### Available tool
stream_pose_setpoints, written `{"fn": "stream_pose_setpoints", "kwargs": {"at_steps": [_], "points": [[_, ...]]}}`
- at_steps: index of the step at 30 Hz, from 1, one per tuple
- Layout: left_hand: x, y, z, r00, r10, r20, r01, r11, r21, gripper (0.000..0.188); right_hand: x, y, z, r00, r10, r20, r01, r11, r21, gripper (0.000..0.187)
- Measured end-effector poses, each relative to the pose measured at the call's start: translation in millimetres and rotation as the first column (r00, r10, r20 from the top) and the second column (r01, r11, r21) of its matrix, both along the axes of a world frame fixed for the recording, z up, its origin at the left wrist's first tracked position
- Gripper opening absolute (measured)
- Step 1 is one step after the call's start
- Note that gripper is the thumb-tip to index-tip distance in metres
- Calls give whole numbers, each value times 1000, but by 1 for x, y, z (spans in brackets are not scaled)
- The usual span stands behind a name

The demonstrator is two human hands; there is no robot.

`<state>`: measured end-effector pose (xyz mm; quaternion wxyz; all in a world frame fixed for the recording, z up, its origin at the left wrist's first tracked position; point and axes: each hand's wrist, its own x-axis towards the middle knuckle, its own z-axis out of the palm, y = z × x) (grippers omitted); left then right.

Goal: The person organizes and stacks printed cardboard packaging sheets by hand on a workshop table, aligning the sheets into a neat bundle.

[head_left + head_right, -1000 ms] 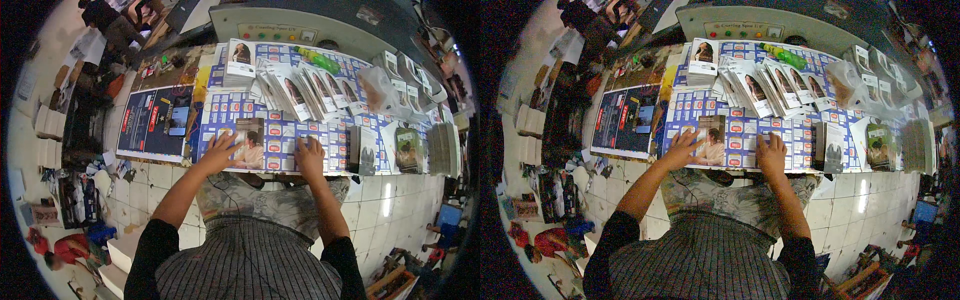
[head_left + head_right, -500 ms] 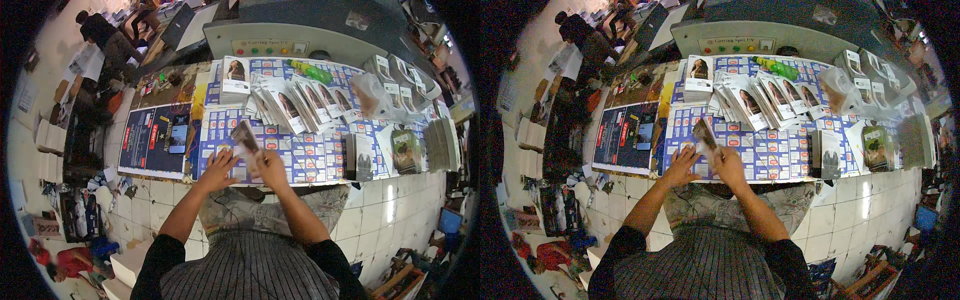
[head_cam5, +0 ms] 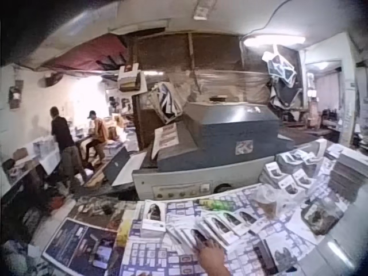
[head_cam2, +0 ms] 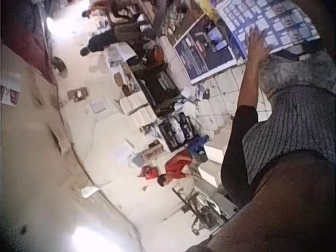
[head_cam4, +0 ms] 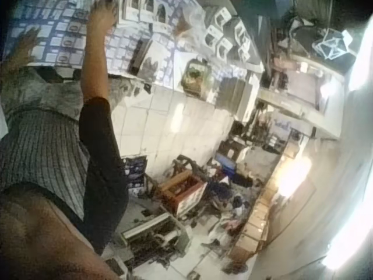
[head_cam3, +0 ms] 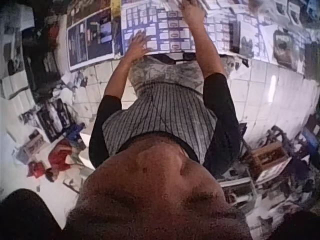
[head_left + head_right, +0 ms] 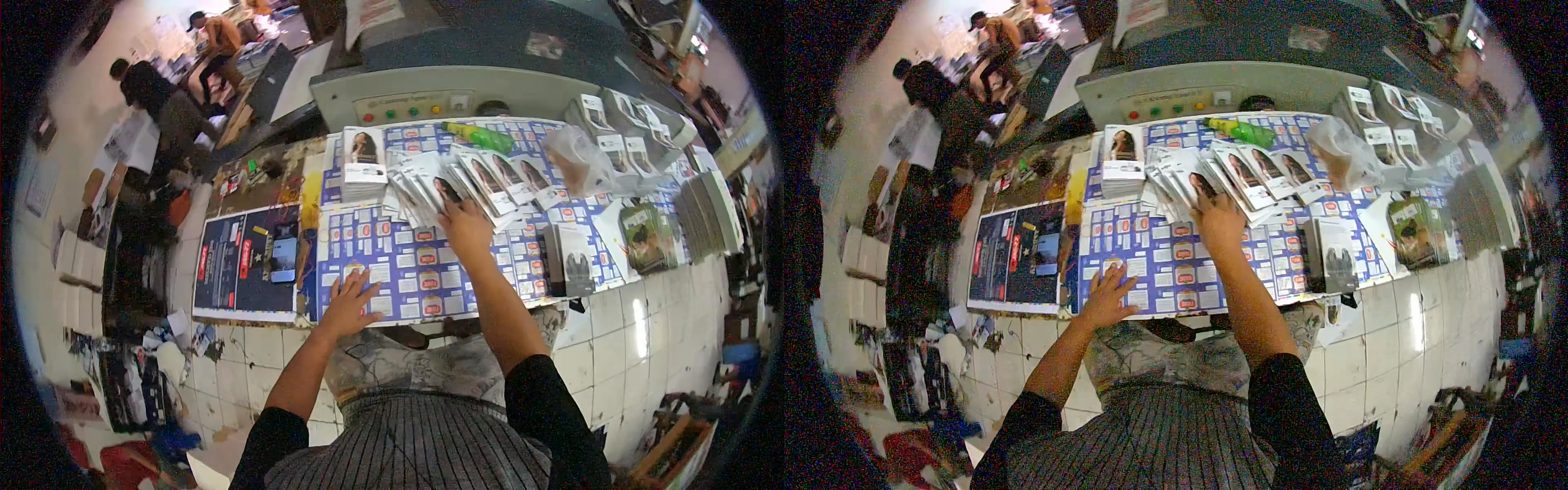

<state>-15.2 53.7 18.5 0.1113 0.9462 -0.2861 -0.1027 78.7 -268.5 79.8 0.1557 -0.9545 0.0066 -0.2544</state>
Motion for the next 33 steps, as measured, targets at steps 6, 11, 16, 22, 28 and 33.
{"fn": "stream_pose_setpoints", "kwargs": {"at_steps": [6, 11, 16, 22, 28, 33], "points": [[-1, 1, 11, 998, 49, -38, -50, 999, -22, 74, -62, -86, 13, 962, -270, 34, 261, 950, 171, 66], [6, -4, 12, 999, 21, -49, -23, 999, -34, 70, -146, -177, -18, 798, -590, -124, 575, 807, -136, 59], [-2, -29, 12, 992, 97, -82, -115, 960, -255, 65, -176, -152, -43, 974, -220, -51, 226, 959, 172, 56], [-50, -114, 50, 781, -92, -618, -466, 572, -675, 49, -177, 25, -15, 922, 380, -74, -352, 901, 254, 61], [-60, -81, 38, 550, 55, -833, -827, 172, -535, 44, -165, 49, 4, 912, 398, -98, -286, 790, 543, 66], [-73, -57, 21, 520, 74, -851, -841, 220, -495, 47, -156, 62, 4, 867, 480, -131, -393, 822, 413, 68]]}}
